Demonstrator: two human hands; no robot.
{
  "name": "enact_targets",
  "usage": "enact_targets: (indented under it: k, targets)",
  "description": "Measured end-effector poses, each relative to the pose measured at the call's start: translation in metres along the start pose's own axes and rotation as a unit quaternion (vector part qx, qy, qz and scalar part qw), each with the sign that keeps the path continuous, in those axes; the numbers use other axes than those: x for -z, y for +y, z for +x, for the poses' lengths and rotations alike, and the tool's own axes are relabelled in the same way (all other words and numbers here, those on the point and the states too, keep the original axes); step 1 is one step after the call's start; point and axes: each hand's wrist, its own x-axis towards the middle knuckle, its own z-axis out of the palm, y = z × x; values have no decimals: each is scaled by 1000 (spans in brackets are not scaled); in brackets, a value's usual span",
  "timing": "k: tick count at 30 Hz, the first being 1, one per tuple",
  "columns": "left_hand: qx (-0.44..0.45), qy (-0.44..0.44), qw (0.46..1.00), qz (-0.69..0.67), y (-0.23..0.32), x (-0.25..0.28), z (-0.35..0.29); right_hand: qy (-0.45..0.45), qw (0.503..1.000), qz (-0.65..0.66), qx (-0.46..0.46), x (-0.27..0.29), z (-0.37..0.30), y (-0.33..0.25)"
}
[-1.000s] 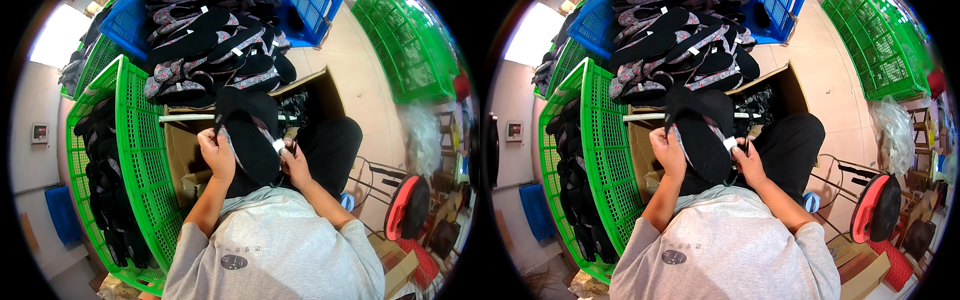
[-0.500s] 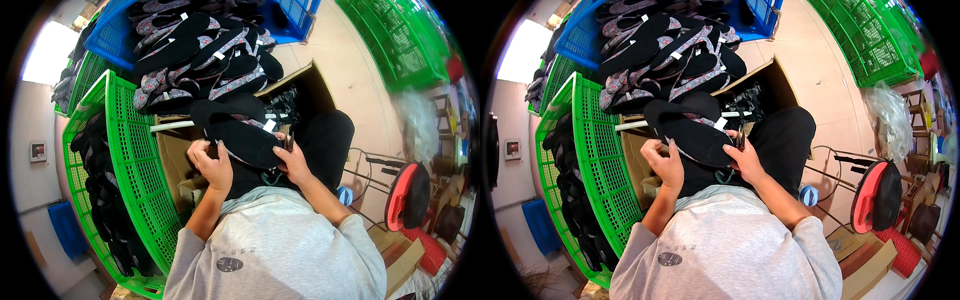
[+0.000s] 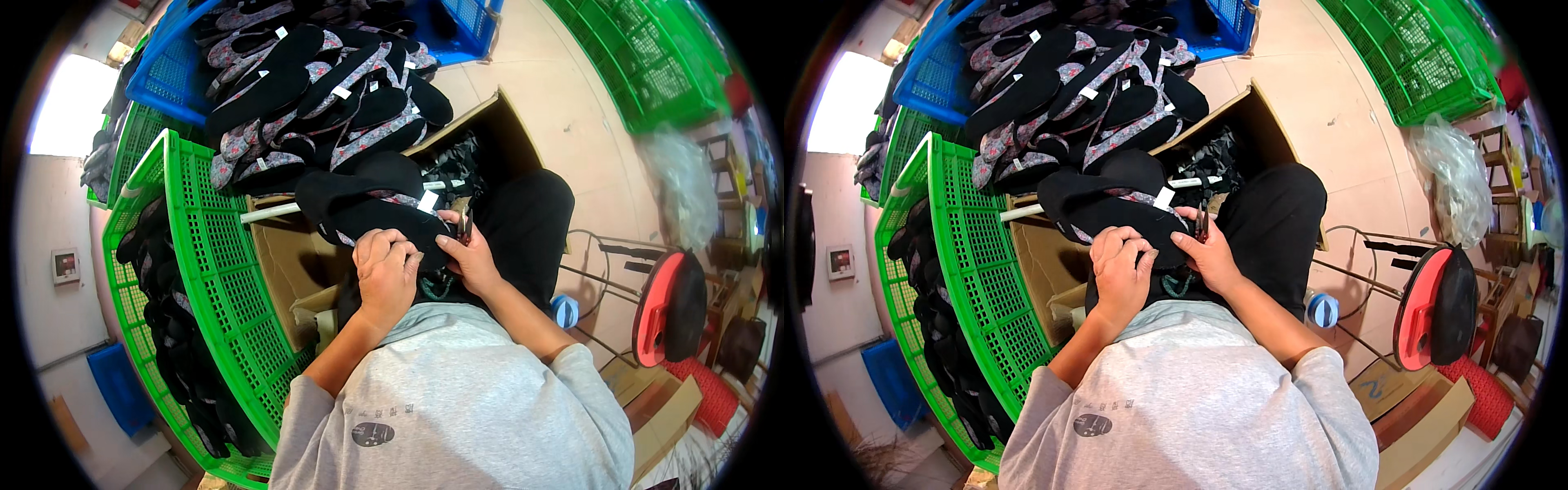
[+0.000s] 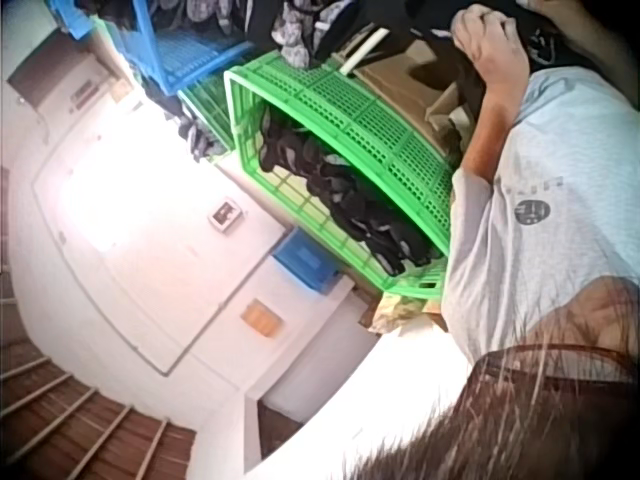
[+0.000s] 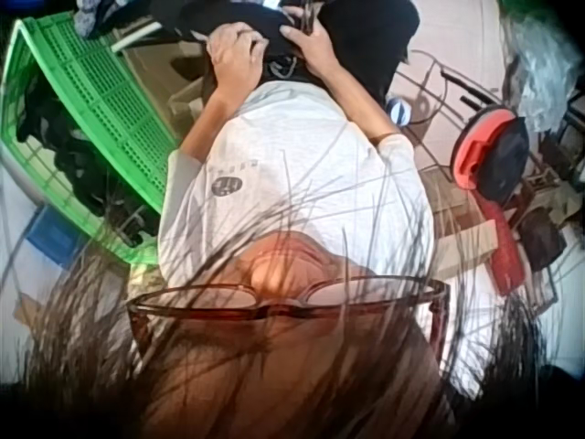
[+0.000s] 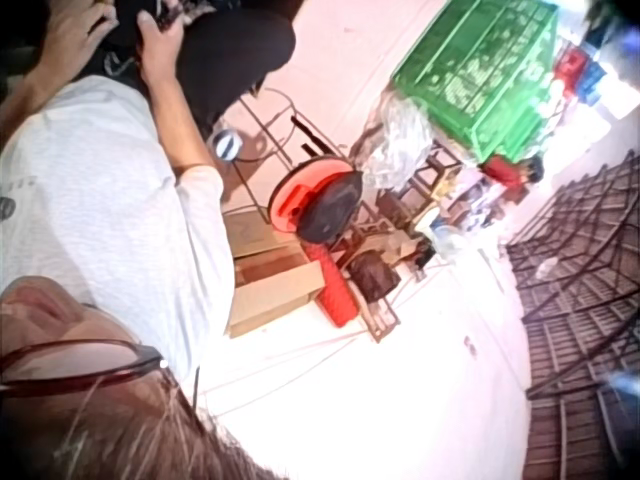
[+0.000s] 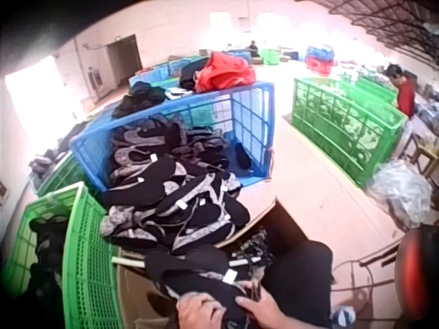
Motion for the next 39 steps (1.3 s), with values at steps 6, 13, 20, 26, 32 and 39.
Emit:
enact_targets:
  k: [6,13,20,26,32,39]
  targets:
    - [-52,-10,992,-113,-10,-1,6,6,1000,-14,-14,5,1,-4]
    - [-24,-25,990,-137,-16,2,10,-7,999,-30,-26,10,1,-6]
    - [2,-102,980,-172,-17,14,26,6,984,-163,66,25,3,-14]
    - [17,-173,965,-195,-23,16,39,-52,971,-221,68,41,-24,-52]
    - [23,-221,958,-184,-18,14,52,-223,875,-425,63,18,-35,-61]
    - [22,-240,952,-190,-19,8,54,-176,811,-556,42,-5,-30,-62]
